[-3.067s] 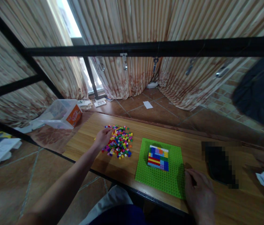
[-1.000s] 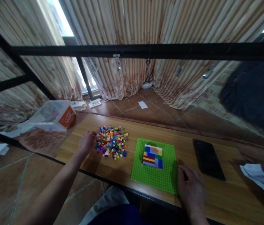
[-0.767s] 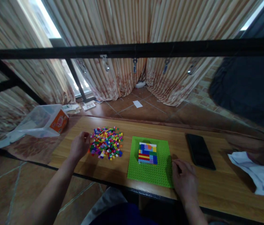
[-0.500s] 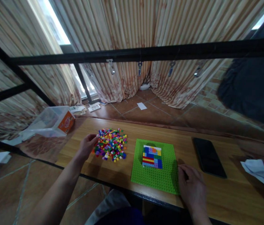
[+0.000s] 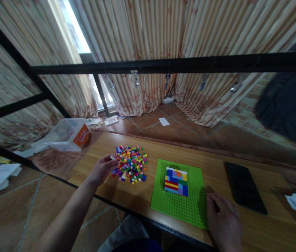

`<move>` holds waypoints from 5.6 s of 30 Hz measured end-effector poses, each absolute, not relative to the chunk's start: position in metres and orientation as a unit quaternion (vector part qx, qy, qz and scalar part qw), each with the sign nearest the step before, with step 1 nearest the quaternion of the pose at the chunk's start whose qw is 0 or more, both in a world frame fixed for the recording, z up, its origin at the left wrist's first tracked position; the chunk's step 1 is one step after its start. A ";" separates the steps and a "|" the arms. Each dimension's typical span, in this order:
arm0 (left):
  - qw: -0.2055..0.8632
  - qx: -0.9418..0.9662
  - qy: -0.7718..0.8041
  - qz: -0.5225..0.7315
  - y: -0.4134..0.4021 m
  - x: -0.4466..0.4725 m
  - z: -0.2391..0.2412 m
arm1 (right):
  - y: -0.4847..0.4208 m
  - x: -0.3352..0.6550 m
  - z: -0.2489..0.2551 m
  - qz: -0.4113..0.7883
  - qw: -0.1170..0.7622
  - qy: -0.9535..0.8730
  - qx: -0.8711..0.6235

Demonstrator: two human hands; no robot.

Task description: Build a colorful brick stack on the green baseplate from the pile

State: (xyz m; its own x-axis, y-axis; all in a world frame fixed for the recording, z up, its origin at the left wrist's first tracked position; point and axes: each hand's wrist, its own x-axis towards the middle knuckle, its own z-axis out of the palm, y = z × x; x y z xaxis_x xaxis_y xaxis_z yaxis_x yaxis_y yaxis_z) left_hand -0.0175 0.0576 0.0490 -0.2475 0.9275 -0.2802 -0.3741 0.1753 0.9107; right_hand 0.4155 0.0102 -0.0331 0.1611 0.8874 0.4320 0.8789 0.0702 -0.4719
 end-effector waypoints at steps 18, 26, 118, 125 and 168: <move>0.459 0.312 0.594 0.582 0.048 0.000 0.037 | 0.013 0.427 -0.045 0.016 0.332 -0.654 -0.680; 0.405 0.386 0.619 0.551 0.059 0.005 0.024 | 0.014 0.428 -0.047 0.013 0.336 -0.653 -0.678; 0.258 0.585 0.669 0.379 0.005 -0.020 0.016 | 0.093 0.161 0.021 0.099 0.286 -0.842 -0.446; 0.237 0.590 0.678 0.369 0.006 -0.022 0.013 | 0.059 0.195 0.051 0.186 0.387 -0.742 -0.514; 0.162 0.642 0.700 0.266 0.023 -0.034 0.005 | 0.045 0.326 -0.001 0.183 0.506 -0.494 -0.683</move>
State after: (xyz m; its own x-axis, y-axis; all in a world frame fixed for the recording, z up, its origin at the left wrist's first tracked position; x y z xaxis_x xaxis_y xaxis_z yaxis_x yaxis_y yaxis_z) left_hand -0.0339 0.0235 0.0047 -0.1218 0.9859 0.1143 0.8132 0.0331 0.5811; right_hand 0.3265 0.0451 -0.0007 0.4454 0.8598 0.2496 0.4904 -0.0010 -0.8715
